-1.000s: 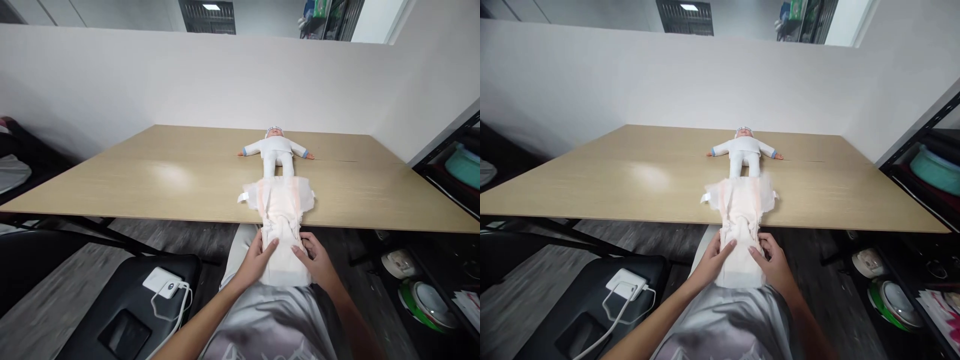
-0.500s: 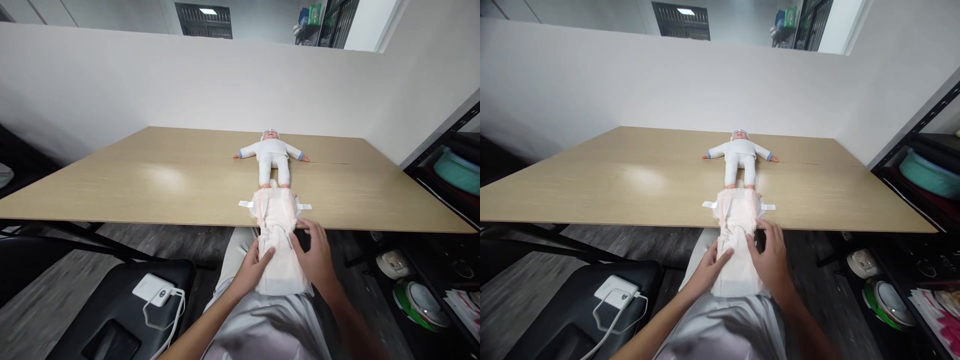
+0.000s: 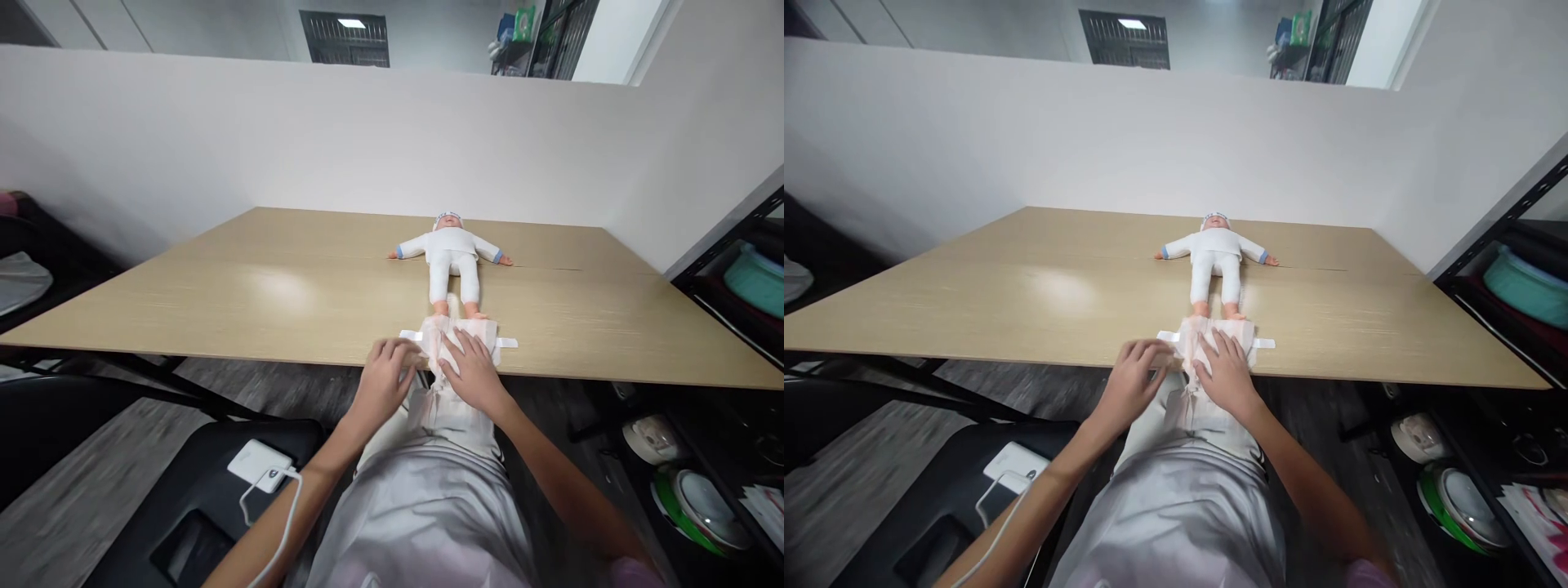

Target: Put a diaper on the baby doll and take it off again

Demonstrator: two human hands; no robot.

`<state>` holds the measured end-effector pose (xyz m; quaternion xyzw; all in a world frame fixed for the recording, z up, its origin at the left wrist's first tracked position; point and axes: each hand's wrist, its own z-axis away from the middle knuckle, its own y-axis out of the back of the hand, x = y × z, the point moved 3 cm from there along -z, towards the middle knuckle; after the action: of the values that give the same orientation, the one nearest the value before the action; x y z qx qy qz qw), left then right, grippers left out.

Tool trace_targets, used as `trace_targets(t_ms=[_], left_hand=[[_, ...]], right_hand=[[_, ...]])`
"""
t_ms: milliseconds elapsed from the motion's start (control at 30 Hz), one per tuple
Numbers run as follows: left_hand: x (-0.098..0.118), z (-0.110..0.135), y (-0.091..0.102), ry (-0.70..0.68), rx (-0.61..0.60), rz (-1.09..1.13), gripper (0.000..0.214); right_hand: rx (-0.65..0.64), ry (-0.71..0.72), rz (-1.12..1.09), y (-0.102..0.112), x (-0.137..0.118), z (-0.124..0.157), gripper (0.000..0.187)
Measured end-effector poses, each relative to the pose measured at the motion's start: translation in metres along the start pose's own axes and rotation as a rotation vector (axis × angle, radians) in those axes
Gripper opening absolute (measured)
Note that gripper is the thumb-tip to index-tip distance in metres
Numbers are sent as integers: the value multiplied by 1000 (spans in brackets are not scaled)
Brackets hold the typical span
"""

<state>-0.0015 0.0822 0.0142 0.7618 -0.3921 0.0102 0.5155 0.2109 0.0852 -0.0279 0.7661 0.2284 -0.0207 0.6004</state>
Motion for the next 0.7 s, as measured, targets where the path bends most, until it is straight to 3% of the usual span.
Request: trace_targets(t_ms=[133, 200, 300, 400, 500, 600, 700], left_hand=[[-30, -82, -18, -138, -58, -170, 42], [-43, -122, -35, -198, -162, -237, 63], [-51, -162, -59, -423, -353, -309, 86], [-49, -178, -70, -628, -484, -325, 95], [-45, -184, -73, -695, -556, -290, 97], [-43, -189, -71, -754, -592, -203, 98], [-40, -195, -71, -822, -567, -58, 85]], right_hand=[[-7, 13, 0, 6, -4, 2, 57], [-15, 22, -17, 8, -2, 2, 57], [-19, 45, -44, 10, 1, 2, 58], [-17, 61, -63, 11, 2, 5, 61], [-16, 60, -78, 12, 2, 7, 65], [-25, 59, -76, 12, 0, 8, 67], [-44, 58, -66, 12, 0, 8, 70]])
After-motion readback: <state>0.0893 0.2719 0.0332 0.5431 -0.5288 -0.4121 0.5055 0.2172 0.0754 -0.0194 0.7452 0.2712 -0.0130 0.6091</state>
